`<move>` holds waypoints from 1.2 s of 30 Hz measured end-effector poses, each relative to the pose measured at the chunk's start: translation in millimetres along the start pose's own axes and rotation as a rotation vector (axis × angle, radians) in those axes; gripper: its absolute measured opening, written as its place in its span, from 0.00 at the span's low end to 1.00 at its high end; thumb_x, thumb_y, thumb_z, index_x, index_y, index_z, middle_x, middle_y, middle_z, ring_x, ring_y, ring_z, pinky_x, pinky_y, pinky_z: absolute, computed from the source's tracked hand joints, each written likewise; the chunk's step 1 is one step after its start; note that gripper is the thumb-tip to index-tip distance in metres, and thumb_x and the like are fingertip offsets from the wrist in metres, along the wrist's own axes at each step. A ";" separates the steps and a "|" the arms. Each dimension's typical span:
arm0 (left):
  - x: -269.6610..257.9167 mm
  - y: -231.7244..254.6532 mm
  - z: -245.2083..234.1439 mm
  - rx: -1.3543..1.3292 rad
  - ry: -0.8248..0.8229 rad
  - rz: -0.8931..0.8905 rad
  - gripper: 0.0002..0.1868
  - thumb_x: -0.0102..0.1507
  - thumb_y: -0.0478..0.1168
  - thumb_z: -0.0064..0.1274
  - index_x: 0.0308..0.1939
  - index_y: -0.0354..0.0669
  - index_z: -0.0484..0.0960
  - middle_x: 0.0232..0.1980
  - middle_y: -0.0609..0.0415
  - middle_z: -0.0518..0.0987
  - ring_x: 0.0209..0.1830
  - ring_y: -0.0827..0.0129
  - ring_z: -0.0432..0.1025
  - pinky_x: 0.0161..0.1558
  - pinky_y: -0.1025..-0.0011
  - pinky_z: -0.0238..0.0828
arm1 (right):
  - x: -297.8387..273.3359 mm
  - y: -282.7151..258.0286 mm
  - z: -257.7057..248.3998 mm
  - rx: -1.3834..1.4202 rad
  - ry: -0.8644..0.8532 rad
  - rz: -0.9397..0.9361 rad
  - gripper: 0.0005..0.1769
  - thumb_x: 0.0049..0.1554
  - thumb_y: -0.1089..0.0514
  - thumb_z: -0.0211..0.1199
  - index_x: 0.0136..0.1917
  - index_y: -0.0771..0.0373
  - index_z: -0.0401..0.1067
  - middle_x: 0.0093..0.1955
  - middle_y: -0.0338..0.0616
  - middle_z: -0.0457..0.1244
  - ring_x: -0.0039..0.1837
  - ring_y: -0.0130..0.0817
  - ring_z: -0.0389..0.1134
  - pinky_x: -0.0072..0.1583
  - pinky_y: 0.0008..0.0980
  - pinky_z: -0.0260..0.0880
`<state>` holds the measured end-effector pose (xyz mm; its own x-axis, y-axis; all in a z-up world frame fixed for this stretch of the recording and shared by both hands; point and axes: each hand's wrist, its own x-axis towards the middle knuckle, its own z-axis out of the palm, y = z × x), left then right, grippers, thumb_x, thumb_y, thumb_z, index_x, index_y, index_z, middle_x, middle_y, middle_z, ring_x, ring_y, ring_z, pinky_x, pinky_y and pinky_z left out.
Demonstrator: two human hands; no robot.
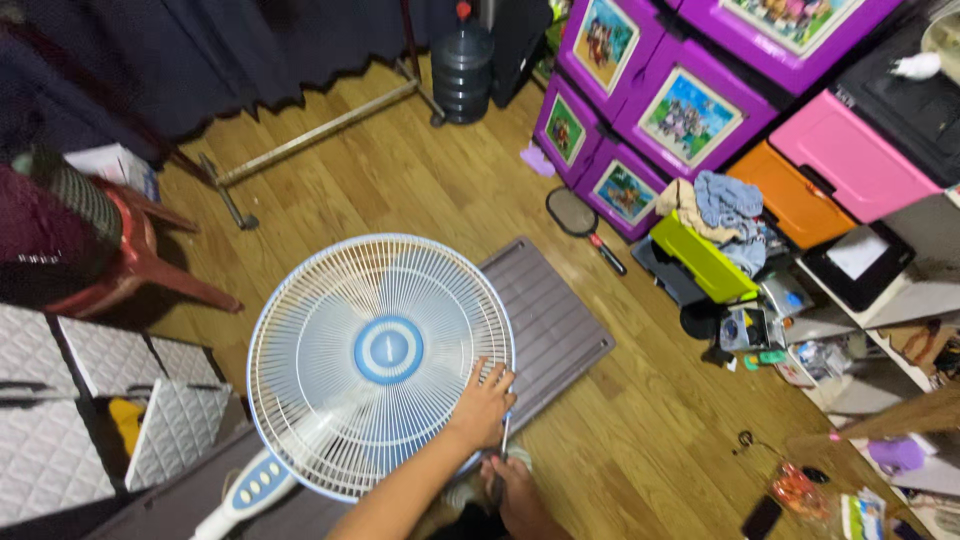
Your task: The person assembles a standing fan by attaching the front grille, securing it with a screwdriver, and mounting the fan head onto the stand. The person then adjusts the fan's position and orientation.
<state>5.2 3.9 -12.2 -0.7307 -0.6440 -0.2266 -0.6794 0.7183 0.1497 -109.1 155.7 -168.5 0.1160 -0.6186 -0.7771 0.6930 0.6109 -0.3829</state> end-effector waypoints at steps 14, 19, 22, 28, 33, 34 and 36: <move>7.3 -3.6 1.7 -0.041 -0.036 -0.012 0.26 0.54 0.46 0.59 0.56 0.41 0.81 0.72 0.41 0.63 0.79 0.48 0.47 0.76 0.40 0.27 | -11.0 7.7 13.2 0.216 0.109 0.138 0.13 0.60 0.48 0.65 0.44 0.56 0.67 0.34 0.37 0.58 0.34 0.31 0.58 0.35 0.30 0.56; 9.6 -3.2 2.2 -0.027 -0.081 -0.013 0.25 0.57 0.45 0.56 0.56 0.39 0.80 0.73 0.42 0.62 0.79 0.49 0.47 0.76 0.40 0.27 | -30.1 3.3 23.0 0.188 0.133 0.028 0.07 0.60 0.52 0.64 0.42 0.51 0.67 0.34 0.32 0.59 0.34 0.26 0.58 0.33 0.28 0.52; 8.2 -2.4 0.2 -0.039 -0.043 -0.010 0.23 0.57 0.44 0.55 0.55 0.41 0.80 0.73 0.43 0.62 0.79 0.49 0.47 0.76 0.40 0.28 | -39.0 -5.5 31.3 0.217 0.280 0.180 0.08 0.63 0.48 0.57 0.45 0.51 0.69 0.37 0.35 0.61 0.35 0.29 0.59 0.35 0.28 0.58; 5.7 0.7 -9.2 -0.006 -0.046 -0.020 0.22 0.57 0.44 0.57 0.54 0.43 0.81 0.73 0.45 0.63 0.80 0.50 0.47 0.77 0.40 0.28 | -44.3 -15.6 34.1 0.344 -0.064 0.189 0.16 0.59 0.40 0.56 0.44 0.53 0.67 0.31 0.36 0.57 0.30 0.29 0.55 0.30 0.27 0.48; 5.4 1.5 -16.3 -0.013 -0.133 -0.018 0.28 0.54 0.48 0.60 0.56 0.42 0.79 0.73 0.44 0.61 0.80 0.51 0.46 0.76 0.42 0.27 | -40.7 -8.2 35.2 0.171 0.117 0.083 0.10 0.63 0.49 0.61 0.44 0.52 0.65 0.32 0.36 0.58 0.32 0.28 0.56 0.30 0.27 0.48; 5.5 1.8 -15.7 0.001 -0.124 -0.019 0.27 0.54 0.47 0.60 0.56 0.43 0.80 0.73 0.44 0.61 0.80 0.51 0.46 0.76 0.42 0.28 | -41.1 -6.1 35.2 0.155 0.106 0.046 0.09 0.64 0.52 0.62 0.45 0.52 0.65 0.32 0.36 0.58 0.33 0.28 0.56 0.30 0.27 0.49; 5.5 1.6 -13.4 0.005 -0.089 -0.015 0.24 0.56 0.47 0.58 0.55 0.43 0.80 0.73 0.45 0.62 0.80 0.51 0.47 0.77 0.41 0.28 | -42.3 -3.0 35.4 0.294 0.176 0.086 0.07 0.66 0.52 0.59 0.47 0.54 0.66 0.35 0.35 0.59 0.36 0.28 0.59 0.34 0.29 0.57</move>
<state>-0.8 -2.0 -0.4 -0.7114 -0.6290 -0.3135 -0.6899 0.7101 0.1406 -90.9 162.5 -116.8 0.0761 -0.4605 -0.8844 0.8640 0.4732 -0.1721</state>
